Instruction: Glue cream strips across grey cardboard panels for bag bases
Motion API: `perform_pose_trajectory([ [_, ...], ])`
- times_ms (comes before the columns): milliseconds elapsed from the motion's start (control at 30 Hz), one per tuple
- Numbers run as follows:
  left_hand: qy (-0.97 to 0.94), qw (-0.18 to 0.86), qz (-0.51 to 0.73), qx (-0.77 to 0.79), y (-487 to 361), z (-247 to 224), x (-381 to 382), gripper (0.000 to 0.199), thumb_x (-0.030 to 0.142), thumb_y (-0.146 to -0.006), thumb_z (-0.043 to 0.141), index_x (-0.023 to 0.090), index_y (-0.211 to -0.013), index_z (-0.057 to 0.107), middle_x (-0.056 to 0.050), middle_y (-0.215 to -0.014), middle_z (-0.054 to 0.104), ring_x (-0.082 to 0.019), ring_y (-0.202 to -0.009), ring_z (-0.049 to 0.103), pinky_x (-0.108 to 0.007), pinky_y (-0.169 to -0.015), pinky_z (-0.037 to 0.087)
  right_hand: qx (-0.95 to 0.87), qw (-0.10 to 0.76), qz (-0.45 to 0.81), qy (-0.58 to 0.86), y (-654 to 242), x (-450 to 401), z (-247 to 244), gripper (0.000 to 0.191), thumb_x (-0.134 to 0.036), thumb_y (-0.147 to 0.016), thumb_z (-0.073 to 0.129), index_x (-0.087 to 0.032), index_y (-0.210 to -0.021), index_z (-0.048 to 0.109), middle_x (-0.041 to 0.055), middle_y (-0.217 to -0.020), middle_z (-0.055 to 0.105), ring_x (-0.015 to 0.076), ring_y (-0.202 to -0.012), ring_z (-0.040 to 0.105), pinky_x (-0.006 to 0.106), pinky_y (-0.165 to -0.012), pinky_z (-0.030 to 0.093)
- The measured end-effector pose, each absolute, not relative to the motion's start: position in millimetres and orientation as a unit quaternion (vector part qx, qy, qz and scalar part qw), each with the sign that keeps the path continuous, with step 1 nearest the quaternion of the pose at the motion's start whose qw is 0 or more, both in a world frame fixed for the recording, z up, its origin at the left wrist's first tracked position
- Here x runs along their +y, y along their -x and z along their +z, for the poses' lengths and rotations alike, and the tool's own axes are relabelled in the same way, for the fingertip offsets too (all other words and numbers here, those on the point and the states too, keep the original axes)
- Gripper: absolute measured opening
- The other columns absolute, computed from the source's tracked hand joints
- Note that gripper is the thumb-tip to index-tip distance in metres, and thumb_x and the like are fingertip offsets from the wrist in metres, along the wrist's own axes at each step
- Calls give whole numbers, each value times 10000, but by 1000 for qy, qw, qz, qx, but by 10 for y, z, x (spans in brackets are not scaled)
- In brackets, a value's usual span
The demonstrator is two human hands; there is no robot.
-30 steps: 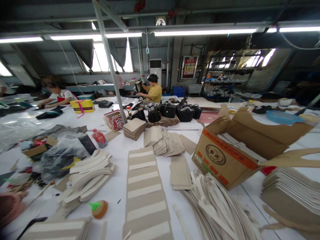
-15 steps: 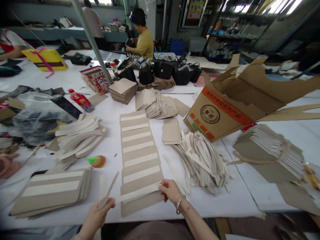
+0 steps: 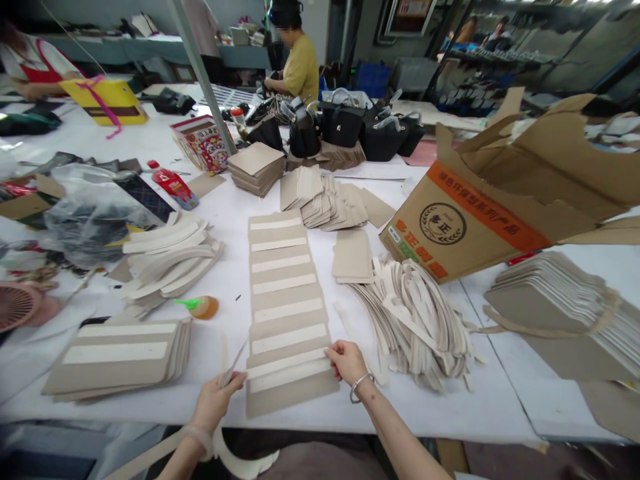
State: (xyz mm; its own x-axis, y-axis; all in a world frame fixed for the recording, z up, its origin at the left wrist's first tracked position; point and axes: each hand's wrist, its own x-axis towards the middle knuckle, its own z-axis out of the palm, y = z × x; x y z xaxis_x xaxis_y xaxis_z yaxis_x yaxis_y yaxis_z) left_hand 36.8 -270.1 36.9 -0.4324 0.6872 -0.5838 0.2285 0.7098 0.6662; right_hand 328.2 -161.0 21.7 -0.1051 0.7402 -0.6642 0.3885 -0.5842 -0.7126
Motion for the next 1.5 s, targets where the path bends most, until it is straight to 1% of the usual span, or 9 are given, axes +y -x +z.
perform_pose_trajectory([
  [133, -275, 440, 258, 815, -384, 255, -2660, 415, 547, -618, 541, 148, -671, 641, -3, -587, 629, -151, -552, 540, -243, -509, 395, -445, 144, 604, 646, -3223, -1519, 144, 220, -385, -673, 519, -193, -610, 432, -80, -426, 450, 74, -334, 448, 176, -294, 345],
  [267, -272, 430, 261, 821, -380, 146, -2630, 371, 505, -627, 539, 151, -676, 640, -2, -605, 636, -150, -585, 551, -238, -546, 403, -448, 139, 606, 642, -3194, -1502, 79, 226, -408, -681, 495, -199, -635, 423, -77, -469, 462, 93, -366, 493, 185, -292, 369],
  [433, -273, 428, 247, 825, -367, 96, -2589, 339, 487, -627, 553, 165, -672, 649, -1, -606, 644, -169, -647, 573, -247, -604, 405, -450, 137, 595, 652, -3199, -1520, -12, 240, -421, -691, 483, -201, -627, 409, -75, -460, 466, 94, -345, 489, 185, -284, 364],
  [533, -271, 429, 237, 829, -381, 91, -2567, 314, 470, -627, 556, 169, -631, 643, -4, -589, 639, -175, -647, 574, -252, -608, 401, -455, 138, 583, 659, -3209, -1525, -54, 242, -421, -694, 483, -199, -626, 415, -76, -455, 466, 89, -328, 481, 182, -281, 357],
  [633, -268, 431, 233, 829, -395, 81, -2561, 305, 459, -630, 552, 169, -633, 645, -6, -591, 638, -177, -654, 577, -252, -614, 402, -459, 136, 577, 662, -3215, -1527, -74, 240, -423, -700, 477, -198, -633, 427, -81, -448, 460, 88, -314, 471, 184, -278, 350],
  [967, -263, 430, 228, 833, -386, 70, -2561, 351, 492, -640, 540, 160, -679, 646, -16, -629, 656, -187, -684, 596, -258, -644, 414, -480, 129, 559, 663, -3230, -1538, -113, 255, -435, -717, 473, -199, -626, 442, -75, -442, 464, 99, -326, 475, 197, -293, 353],
  [1100, -277, 436, 216, 829, -389, 149, -2544, 358, 512, -651, 531, 173, -672, 644, -9, -624, 656, -200, -698, 595, -271, -660, 409, -481, 131, 544, 675, -3198, -1548, -76, 235, -410, -739, 453, -199, -637, 438, -76, -443, 461, 97, -322, 478, 192, -292, 341],
  [1300, -297, 439, 183, 828, -362, 221, -2516, 417, 581, -653, 507, 189, -682, 648, -4, -629, 660, -231, -725, 591, -303, -688, 406, -480, 142, 516, 695, -3165, -1556, -51, 201, -362, -747, 471, -195, -635, 462, -74, -401, 466, 101, -321, 483, 183, -295, 312],
  [1500, -306, 441, 179, 825, -360, 223, -2512, 444, 593, -645, 503, 181, -710, 654, -20, -662, 674, -242, -759, 596, -307, -707, 409, -482, 145, 508, 699, -3156, -1562, 5, 201, -353, -750, 479, -193, -631, 460, -71, -423, 484, 102, -330, 497, 180, -297, 306],
])
